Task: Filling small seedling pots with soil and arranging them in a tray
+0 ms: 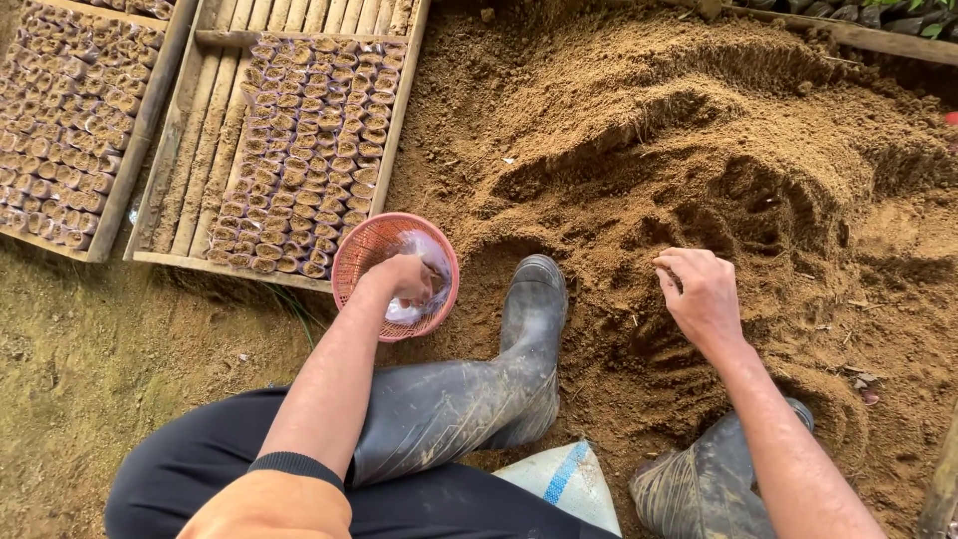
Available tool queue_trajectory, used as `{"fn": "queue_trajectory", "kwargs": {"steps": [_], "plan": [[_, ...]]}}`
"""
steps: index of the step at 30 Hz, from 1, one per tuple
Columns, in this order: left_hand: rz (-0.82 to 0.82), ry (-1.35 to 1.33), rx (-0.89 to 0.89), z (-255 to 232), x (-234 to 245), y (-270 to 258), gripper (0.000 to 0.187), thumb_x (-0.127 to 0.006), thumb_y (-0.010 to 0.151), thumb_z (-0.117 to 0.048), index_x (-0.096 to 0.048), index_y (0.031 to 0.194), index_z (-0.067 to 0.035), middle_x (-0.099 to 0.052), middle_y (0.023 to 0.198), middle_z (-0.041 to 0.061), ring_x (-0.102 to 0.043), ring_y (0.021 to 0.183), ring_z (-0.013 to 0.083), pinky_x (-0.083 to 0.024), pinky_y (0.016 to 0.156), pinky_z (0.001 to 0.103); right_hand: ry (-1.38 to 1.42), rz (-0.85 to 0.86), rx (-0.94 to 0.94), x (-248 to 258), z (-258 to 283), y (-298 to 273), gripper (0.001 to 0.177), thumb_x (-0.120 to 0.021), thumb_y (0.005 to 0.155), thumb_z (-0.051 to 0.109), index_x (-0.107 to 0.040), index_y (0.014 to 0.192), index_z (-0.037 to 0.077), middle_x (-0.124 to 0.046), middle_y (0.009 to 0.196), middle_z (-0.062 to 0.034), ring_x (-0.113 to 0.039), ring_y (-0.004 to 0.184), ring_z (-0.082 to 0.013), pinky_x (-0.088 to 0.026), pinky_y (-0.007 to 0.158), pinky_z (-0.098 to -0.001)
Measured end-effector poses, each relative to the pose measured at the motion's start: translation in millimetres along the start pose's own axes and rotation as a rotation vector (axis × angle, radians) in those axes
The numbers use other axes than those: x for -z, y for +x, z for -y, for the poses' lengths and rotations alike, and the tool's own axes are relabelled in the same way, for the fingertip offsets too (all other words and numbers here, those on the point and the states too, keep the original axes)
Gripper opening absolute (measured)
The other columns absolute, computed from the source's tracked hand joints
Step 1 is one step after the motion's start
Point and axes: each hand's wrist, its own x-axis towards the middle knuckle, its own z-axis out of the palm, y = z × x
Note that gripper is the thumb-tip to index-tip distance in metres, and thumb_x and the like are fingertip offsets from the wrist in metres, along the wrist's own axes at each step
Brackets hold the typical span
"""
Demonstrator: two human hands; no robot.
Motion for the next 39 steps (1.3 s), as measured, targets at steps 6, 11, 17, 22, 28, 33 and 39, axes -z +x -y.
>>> {"fn": "queue_trajectory", "kwargs": {"steps": [6,11,17,22,28,33,39], "plan": [[-0.179,0.171,-0.092,-42,12,-51,0.028,-0.064,0.086,-0.044,-0.082,0.091,-0.024,-0.079,0.08,0.007,-0.077,0.095,0.0298,-0.06,0.088,0.044,-0.028,0.031,-0.05,-3,-3,-3,0.02,-0.055,0.11,0.032,-0.069,0.122,0.025,-0.071,0.125,0.0026,-0.063,0.122,-0.0123,-0.046,0.106,-0.0378],[-0.324,0.341,-0.171,-46,-1,-30,0.034,-0.075,0.084,-0.036,-0.078,0.104,-0.009,-0.077,0.103,0.018,-0.073,0.104,0.0364,-0.06,0.09,0.05,-0.015,0.018,-0.055,1,2,-3,0.02,-0.055,0.11,0.031,-0.069,0.122,0.024,-0.071,0.124,0.0015,-0.063,0.122,-0.0133,-0.046,0.106,-0.0383],[-0.374,0.324,-0.166,-33,-19,3,0.035,-0.073,0.083,-0.032,-0.077,0.105,-0.006,-0.076,0.102,0.019,-0.074,0.102,0.0384,-0.06,0.086,0.052,-0.019,0.011,-0.057,0,0,-4,0.02,-0.054,0.11,0.031,-0.069,0.121,0.024,-0.071,0.124,0.0019,-0.063,0.122,-0.0128,-0.046,0.105,-0.0378],[-0.324,0.287,-0.131,-26,-14,5,0.032,-0.068,0.085,-0.032,-0.078,0.105,-0.01,-0.076,0.104,0.018,-0.073,0.104,0.038,-0.06,0.087,0.051,-0.007,-0.022,-0.067,-2,1,-4,0.02,-0.055,0.111,0.031,-0.07,0.119,0.022,-0.07,0.124,-0.0004,-0.063,0.121,-0.0145,-0.046,0.104,-0.0376],[-0.274,0.173,-0.089,-2,2,13,0.025,-0.064,0.09,-0.038,-0.079,0.105,-0.025,-0.078,0.105,0.013,-0.072,0.11,0.035,-0.058,0.094,0.048,0.007,-0.065,-0.085,0,3,-3,0.026,-0.055,0.112,0.036,-0.071,0.119,0.017,-0.068,0.127,-0.004,-0.062,0.123,-0.0186,-0.047,0.102,-0.0385],[-0.241,0.109,-0.083,-6,32,-41,0.025,-0.069,0.085,-0.04,-0.08,0.104,-0.028,-0.078,0.102,0.014,-0.072,0.107,0.0352,-0.058,0.094,0.046,-0.006,-0.041,-0.084,-1,3,-2,0.031,-0.049,0.114,0.041,-0.069,0.121,0.017,-0.065,0.13,-0.0048,-0.06,0.125,-0.0191,-0.047,0.102,-0.0395],[-0.204,0.028,-0.032,33,36,-7,0.024,-0.067,0.081,-0.038,-0.08,0.098,-0.028,-0.08,0.088,0.01,-0.075,0.1,0.0312,-0.059,0.09,0.044,0.002,-0.05,-0.105,-3,1,-6,0.032,-0.048,0.114,0.042,-0.069,0.12,0.018,-0.064,0.131,-0.0051,-0.059,0.125,-0.0203,-0.047,0.102,-0.041]]}}
